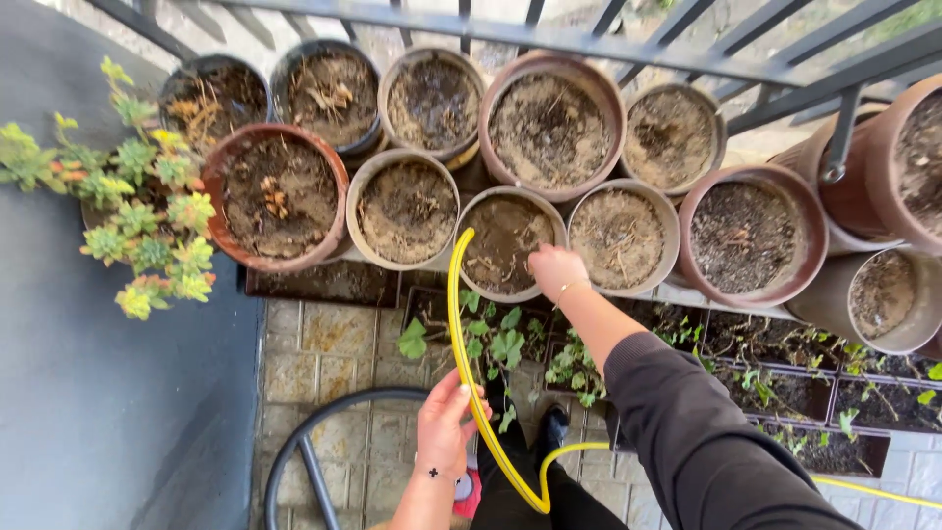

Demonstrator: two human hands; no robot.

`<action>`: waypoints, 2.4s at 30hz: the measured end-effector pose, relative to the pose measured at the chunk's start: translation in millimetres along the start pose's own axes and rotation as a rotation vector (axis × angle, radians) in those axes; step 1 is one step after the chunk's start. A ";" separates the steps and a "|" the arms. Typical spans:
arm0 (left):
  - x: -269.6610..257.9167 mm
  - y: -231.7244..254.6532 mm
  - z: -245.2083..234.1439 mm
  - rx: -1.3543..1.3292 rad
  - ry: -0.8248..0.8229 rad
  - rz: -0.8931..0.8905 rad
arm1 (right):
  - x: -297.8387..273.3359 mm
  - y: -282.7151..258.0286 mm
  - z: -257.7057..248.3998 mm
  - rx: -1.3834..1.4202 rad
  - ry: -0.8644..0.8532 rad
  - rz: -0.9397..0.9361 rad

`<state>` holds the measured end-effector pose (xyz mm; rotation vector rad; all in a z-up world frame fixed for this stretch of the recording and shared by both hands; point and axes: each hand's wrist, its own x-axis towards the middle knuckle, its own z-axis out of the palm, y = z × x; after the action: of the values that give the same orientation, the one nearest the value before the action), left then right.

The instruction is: The person waters multiple potted plants and seedling trays on a balcony using a yellow hose. They systematically move the hose from one container to the next, directing water into the soil of each pot.

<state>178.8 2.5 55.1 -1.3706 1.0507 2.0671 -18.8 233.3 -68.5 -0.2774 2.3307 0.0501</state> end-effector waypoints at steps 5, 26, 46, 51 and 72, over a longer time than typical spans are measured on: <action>-6.9 18.4 18.5 0.028 0.013 -0.009 | 15.6 20.5 -76.5 0.046 -0.264 -0.089; -14.1 0.4 43.1 0.140 -0.089 0.079 | -107.1 23.5 -42.6 1.084 0.227 0.347; -61.4 -142.5 73.4 0.368 -0.238 0.283 | -218.2 55.2 50.2 1.620 0.435 0.229; -91.6 -162.4 74.3 0.389 -0.283 0.272 | -196.6 76.5 50.8 1.844 0.407 0.264; -150.4 -109.8 83.9 0.393 -0.279 0.128 | -161.4 118.0 -44.5 2.276 0.401 0.824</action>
<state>270.1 142.7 172.3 -0.8164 1.3547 1.9317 33.8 372.8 72.0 1.7579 1.2575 -2.0584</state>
